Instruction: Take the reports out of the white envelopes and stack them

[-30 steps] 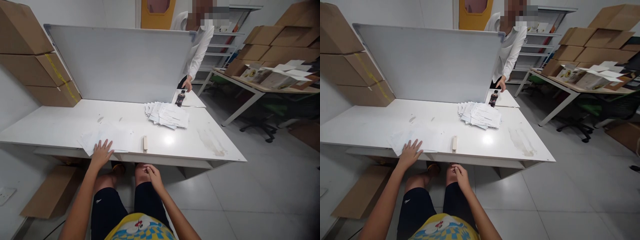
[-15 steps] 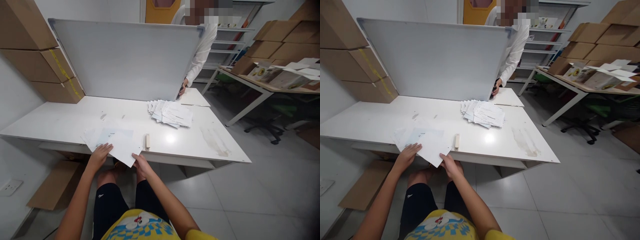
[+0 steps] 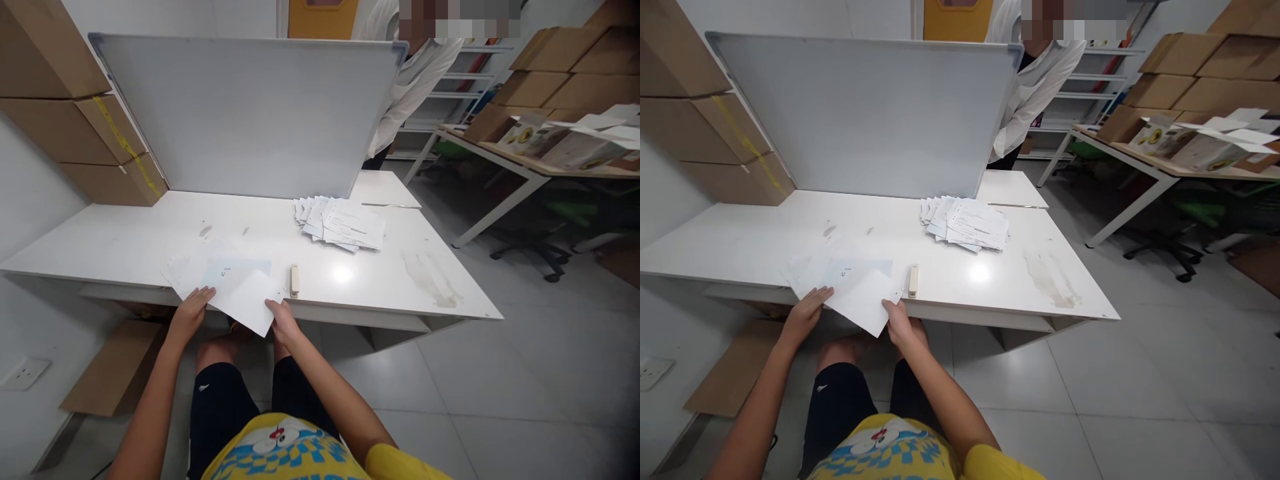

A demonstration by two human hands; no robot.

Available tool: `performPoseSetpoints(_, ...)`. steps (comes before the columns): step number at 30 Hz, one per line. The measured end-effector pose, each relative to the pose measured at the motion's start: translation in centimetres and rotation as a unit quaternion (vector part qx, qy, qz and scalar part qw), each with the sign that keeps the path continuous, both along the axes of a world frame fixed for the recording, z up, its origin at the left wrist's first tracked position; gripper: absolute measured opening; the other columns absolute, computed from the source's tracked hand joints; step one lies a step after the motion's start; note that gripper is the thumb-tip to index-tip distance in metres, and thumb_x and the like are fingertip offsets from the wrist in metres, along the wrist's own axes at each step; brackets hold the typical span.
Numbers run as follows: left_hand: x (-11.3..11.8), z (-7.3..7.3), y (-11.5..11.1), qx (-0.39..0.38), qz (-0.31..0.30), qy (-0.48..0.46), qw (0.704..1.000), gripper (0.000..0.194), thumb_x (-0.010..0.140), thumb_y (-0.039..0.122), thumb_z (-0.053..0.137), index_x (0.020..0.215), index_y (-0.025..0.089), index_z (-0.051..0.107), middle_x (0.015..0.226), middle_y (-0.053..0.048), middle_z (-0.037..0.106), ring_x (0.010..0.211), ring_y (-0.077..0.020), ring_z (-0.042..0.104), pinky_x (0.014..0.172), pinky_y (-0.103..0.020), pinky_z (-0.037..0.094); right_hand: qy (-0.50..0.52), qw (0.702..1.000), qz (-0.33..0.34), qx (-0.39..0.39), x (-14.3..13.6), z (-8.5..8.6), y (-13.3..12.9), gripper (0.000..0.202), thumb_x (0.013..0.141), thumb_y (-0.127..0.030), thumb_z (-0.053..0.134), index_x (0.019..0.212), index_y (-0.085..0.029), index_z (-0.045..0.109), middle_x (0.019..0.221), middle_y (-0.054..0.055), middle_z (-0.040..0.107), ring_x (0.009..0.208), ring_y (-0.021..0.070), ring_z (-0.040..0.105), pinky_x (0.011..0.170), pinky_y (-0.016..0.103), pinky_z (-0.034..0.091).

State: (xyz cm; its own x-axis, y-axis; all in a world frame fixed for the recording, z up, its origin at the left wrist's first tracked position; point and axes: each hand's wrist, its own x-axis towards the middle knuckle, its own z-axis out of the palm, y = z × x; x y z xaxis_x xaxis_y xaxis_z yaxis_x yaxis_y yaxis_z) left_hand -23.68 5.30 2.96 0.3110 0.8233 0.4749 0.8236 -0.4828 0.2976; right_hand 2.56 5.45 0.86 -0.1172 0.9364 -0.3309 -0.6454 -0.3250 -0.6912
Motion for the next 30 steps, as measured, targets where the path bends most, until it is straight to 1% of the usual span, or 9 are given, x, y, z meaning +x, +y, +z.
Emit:
performPoseSetpoints(4,0.9,0.7,-0.8,0.041,0.016,-0.032,0.998,0.037,0.091,0.019,0.038,0.115,0.023,0.066,0.119,-0.008,0.068,0.127,-0.0255,0.052,0.113,-0.054,0.030,0.007,0.999,-0.040,-0.007,-0.4,0.0,0.1,0.035,0.062,-0.025,0.069,0.096,-0.019,0.062,0.093,0.006,0.075,0.087,0.0244,0.068,0.080,0.037,0.055)
performPoseSetpoints(8,3.3,1.3,-1.3,0.083,0.139,-0.205,0.965,0.034,0.088,0.026,0.048,0.119,0.024,0.062,0.137,-0.010,0.055,0.140,-0.0285,0.033,0.115,-0.055,0.026,-0.007,0.999,-0.050,0.007,0.0,0.6,-0.1,0.034,0.065,-0.027,0.069,0.097,-0.019,0.063,0.091,0.005,0.075,0.085,0.0235,0.068,0.079,0.036,0.054)
performPoseSetpoints(10,4.6,1.5,-1.3,0.051,0.209,-0.382,0.899,0.043,0.090,0.033,0.049,0.132,0.023,0.051,0.146,-0.011,0.045,0.136,-0.0279,0.040,0.110,-0.049,0.037,-0.030,0.998,-0.047,0.023,0.8,1.0,-0.1,0.032,0.065,-0.029,0.069,0.095,-0.019,0.064,0.091,0.006,0.075,0.084,0.0230,0.067,0.078,0.035,0.053)
performPoseSetpoints(13,6.2,1.6,-1.3,-0.105,0.221,-0.594,0.766,0.046,0.087,0.044,0.053,0.128,0.022,0.053,0.136,-0.013,0.055,0.115,-0.0243,0.060,0.089,-0.036,0.054,-0.089,0.995,-0.041,0.035,2.6,1.7,0.0,0.030,0.064,-0.031,0.070,0.091,-0.018,0.066,0.090,0.006,0.074,0.081,0.0218,0.066,0.075,0.033,0.051)
performPoseSetpoints(15,6.8,1.7,-1.3,-0.180,0.200,-0.657,0.705,0.039,0.081,0.044,0.062,0.110,0.018,0.062,0.118,-0.011,0.066,0.101,-0.0216,0.065,0.077,-0.029,0.057,-0.145,0.988,-0.033,0.045,3.9,2.1,0.1,0.028,0.064,-0.033,0.070,0.086,-0.017,0.067,0.085,0.005,0.074,0.078,0.0210,0.064,0.070,0.031,0.050)
performPoseSetpoints(17,7.3,1.9,-1.2,-0.206,0.195,-0.684,0.672,0.032,0.075,0.039,0.069,0.098,0.016,0.066,0.104,-0.009,0.070,0.092,-0.0197,0.067,0.071,-0.026,0.057,-0.205,0.976,-0.024,0.067,5.1,2.5,0.2,0.025,0.065,-0.036,0.068,0.081,-0.017,0.067,0.078,0.004,0.072,0.072,0.0198,0.062,0.065,0.029,0.047)
performPoseSetpoints(19,7.7,2.2,-1.1,-0.224,0.198,-0.683,0.667,0.028,0.071,0.033,0.072,0.093,0.016,0.066,0.093,-0.007,0.072,0.086,-0.0199,0.068,0.069,-0.028,0.058,-0.249,0.964,-0.021,0.086,6.2,2.9,0.2,0.024,0.065,-0.038,0.065,0.076,-0.016,0.066,0.070,0.002,0.070,0.067,0.0184,0.059,0.060,0.028,0.045)
performPoseSetpoints(24,8.8,3.3,-1.1,-0.207,0.175,-0.659,0.702,0.031,0.064,0.031,0.076,0.089,0.016,0.067,0.080,-0.004,0.071,0.084,-0.0222,0.068,0.076,-0.035,0.058,-0.285,0.952,-0.034,0.107,8.3,3.8,0.3,0.023,0.063,-0.039,0.066,0.066,-0.017,0.063,0.058,-0.002,0.062,0.061,0.0154,0.053,0.056,0.026,0.040)
performPoseSetpoints(30,10.1,4.3,-1.8,-0.177,0.170,-0.658,0.712,0.043,0.055,0.035,0.081,0.091,0.014,0.068,0.078,-0.005,0.072,0.080,-0.0236,0.069,0.069,-0.034,0.058,-0.280,0.953,-0.011,0.117,10.0,4.5,-0.7,0.028,0.066,-0.043,0.068,0.074,-0.016,0.066,0.071,0.002,0.068,0.069,0.0184,0.057,0.064,0.028,0.043)
